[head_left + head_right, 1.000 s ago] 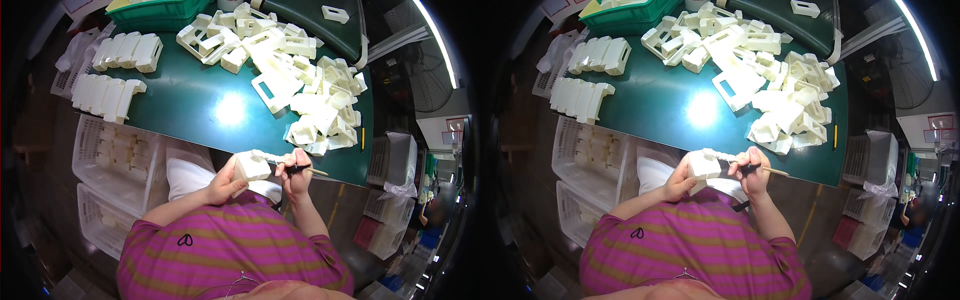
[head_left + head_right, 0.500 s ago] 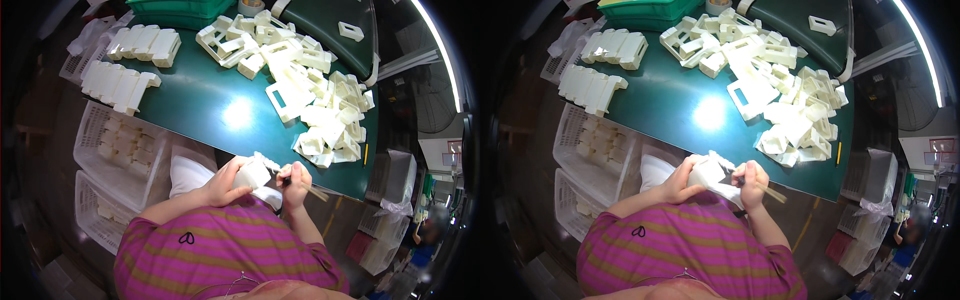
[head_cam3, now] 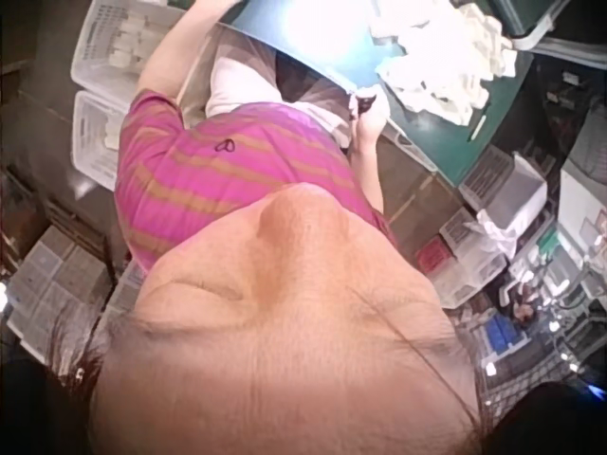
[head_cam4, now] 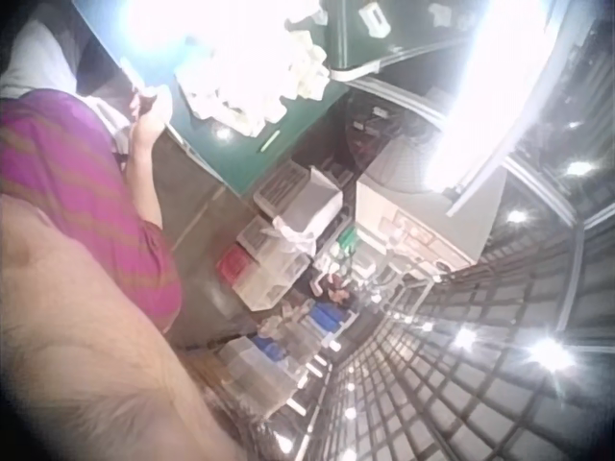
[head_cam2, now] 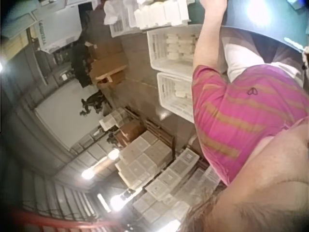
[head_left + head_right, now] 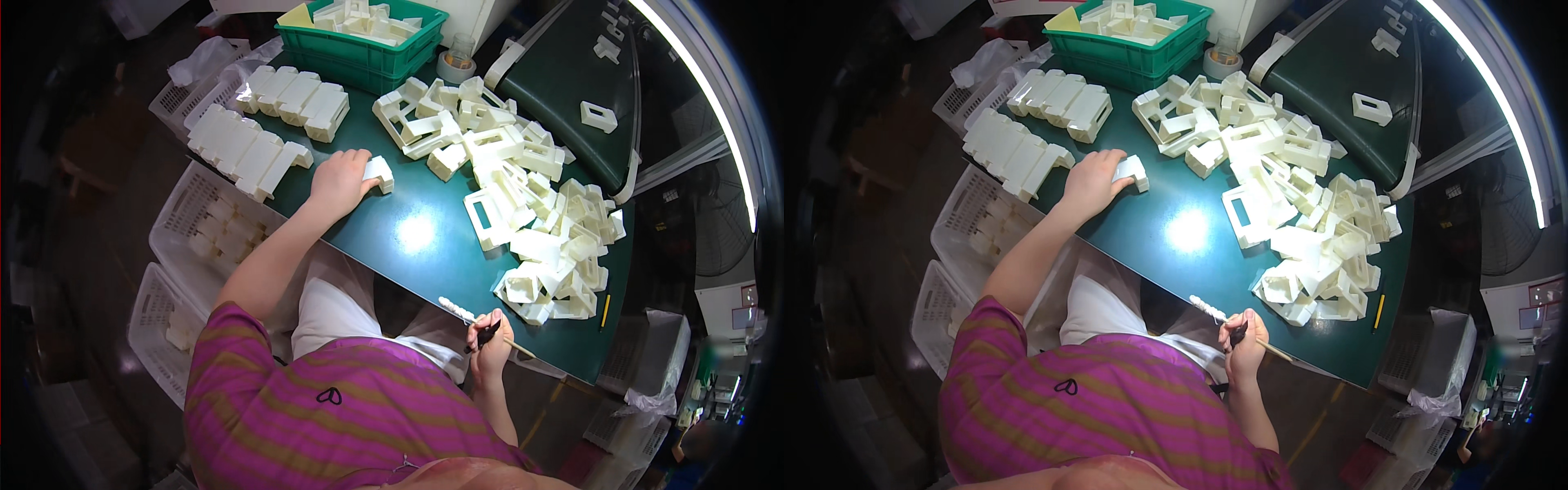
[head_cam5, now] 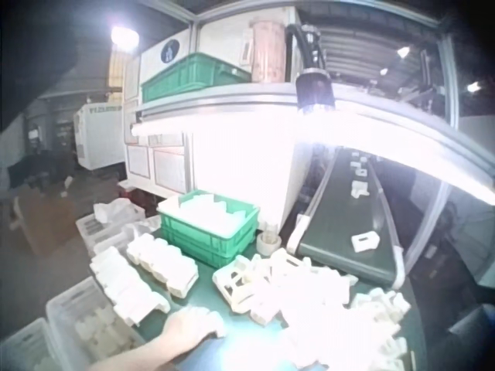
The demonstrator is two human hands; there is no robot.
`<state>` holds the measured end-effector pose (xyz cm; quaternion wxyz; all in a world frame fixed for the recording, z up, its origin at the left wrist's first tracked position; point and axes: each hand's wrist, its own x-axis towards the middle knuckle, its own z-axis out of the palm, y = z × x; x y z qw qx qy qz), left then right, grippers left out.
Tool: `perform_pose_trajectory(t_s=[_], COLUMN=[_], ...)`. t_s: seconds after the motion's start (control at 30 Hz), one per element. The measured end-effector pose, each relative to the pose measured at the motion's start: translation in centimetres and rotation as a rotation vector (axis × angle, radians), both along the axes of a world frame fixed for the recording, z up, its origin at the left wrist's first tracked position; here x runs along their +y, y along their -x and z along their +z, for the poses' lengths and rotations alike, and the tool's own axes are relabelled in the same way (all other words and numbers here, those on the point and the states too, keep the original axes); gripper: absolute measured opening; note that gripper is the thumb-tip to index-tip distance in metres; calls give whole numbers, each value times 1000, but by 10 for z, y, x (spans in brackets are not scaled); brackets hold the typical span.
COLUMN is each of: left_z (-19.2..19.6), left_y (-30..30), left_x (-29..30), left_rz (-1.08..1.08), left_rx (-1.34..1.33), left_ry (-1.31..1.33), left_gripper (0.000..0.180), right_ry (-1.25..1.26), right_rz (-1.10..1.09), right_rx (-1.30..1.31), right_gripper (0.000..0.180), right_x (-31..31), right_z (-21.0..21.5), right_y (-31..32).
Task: Cleaning and deburring plastic light fixture housings using a brush and sorting them into bins.
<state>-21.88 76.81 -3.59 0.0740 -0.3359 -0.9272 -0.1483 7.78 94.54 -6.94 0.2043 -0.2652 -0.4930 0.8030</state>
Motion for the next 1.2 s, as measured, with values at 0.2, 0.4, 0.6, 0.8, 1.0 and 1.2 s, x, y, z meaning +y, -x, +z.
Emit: perform_pose_trajectory(t_s=[0.2, 0.4, 0.6, 0.8, 1.0, 1.2], left_z=[-13, -39, -54, -31, -18, -23], left_y=[-23, 17, 79, 105, 93, 87], left_x=[-7, 8, 42, 60, 75, 104], left_rz=[-123, 63, 334, 368, 199, 0], left_rx=[193, 333, 320, 265, 190, -192], left_ry=[-33, -44, 27, 79, -127, -492], left_gripper=[58, 55, 53, 60, 54, 42], right_ry=[43, 43, 78, 59, -50, -196], right_rz=[-43, 14, 92, 103, 128, 273], right_rx=[-24, -11, -34, -75, -44, 5], right_gripper=[36, 36, 35, 35, 34, 36], right_x=[8, 9, -3, -2, 29, 67], right_z=[-6, -7, -9, -3, 23, 76], right_y=[-15, -11, -9, -18, -19, 6])
